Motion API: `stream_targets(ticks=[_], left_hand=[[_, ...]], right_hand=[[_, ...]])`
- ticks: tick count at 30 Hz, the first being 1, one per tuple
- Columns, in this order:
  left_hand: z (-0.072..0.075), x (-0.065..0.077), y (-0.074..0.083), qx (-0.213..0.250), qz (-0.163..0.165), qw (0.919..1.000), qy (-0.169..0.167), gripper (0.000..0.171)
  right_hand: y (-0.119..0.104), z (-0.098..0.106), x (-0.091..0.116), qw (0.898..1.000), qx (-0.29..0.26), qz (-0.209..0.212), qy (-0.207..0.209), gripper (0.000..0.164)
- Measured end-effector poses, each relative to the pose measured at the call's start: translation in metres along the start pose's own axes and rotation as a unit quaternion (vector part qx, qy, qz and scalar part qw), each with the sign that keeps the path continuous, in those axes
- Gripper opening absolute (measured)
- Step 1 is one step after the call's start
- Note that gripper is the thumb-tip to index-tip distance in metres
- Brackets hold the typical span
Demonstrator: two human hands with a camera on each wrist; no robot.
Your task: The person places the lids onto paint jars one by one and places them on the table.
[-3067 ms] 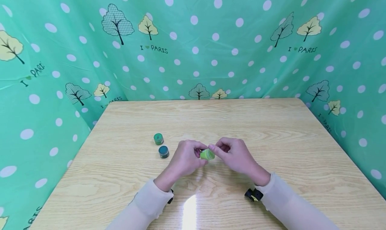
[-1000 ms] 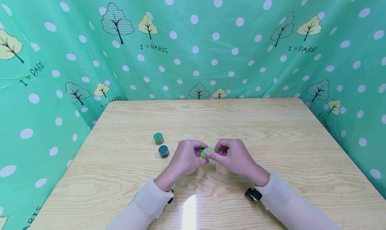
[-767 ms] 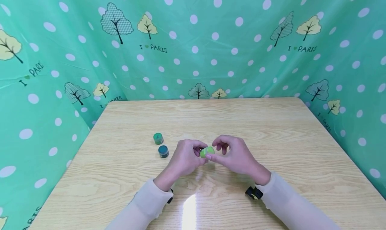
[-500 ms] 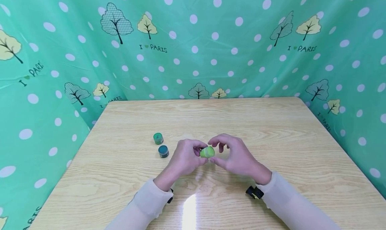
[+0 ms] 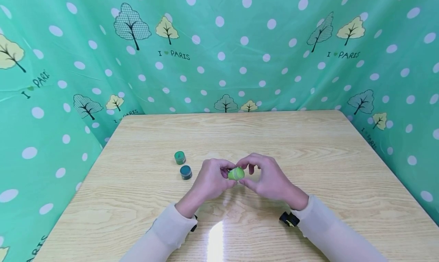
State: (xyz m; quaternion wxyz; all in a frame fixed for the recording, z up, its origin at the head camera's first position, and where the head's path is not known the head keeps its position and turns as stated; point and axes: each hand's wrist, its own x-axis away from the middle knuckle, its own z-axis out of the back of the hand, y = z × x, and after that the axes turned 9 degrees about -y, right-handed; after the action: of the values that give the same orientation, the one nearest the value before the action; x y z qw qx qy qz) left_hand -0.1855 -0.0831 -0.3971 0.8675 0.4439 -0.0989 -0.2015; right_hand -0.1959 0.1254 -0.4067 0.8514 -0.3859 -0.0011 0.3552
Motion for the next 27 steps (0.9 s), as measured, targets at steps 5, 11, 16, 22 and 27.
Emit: stream_targets(ticks=[5, 11, 16, 22, 27], left_hand=[[-0.0003, -0.0002, 0.0001, 0.0, -0.002, 1.0, 0.001, 0.029], [-0.0009, -0.0002, 0.0007, -0.002, -0.002, 1.0, 0.004, 0.027], [-0.0011, 0.0, 0.0002, -0.005, -0.001, 1.0, 0.002, 0.025], [-0.0014, -0.0001, -0.0001, -0.019, -0.006, 0.9998, 0.002, 0.025], [-0.0027, -0.0006, -0.0002, -0.029, -0.007, 0.9996, 0.003, 0.026]], right_hand=[[0.0001, -0.0008, 0.0001, 1.0, -0.004, -0.003, 0.006, 0.032], [0.0019, -0.0034, 0.0001, 1.0, 0.004, -0.013, 0.015, 0.025], [0.0023, -0.0048, -0.0005, 0.999, 0.012, -0.025, 0.021, 0.019], [0.0023, -0.0065, -0.0005, 0.998, 0.035, -0.044, 0.025, 0.018], [0.003, -0.0081, -0.0003, 0.997, 0.05, -0.047, 0.033, 0.022]])
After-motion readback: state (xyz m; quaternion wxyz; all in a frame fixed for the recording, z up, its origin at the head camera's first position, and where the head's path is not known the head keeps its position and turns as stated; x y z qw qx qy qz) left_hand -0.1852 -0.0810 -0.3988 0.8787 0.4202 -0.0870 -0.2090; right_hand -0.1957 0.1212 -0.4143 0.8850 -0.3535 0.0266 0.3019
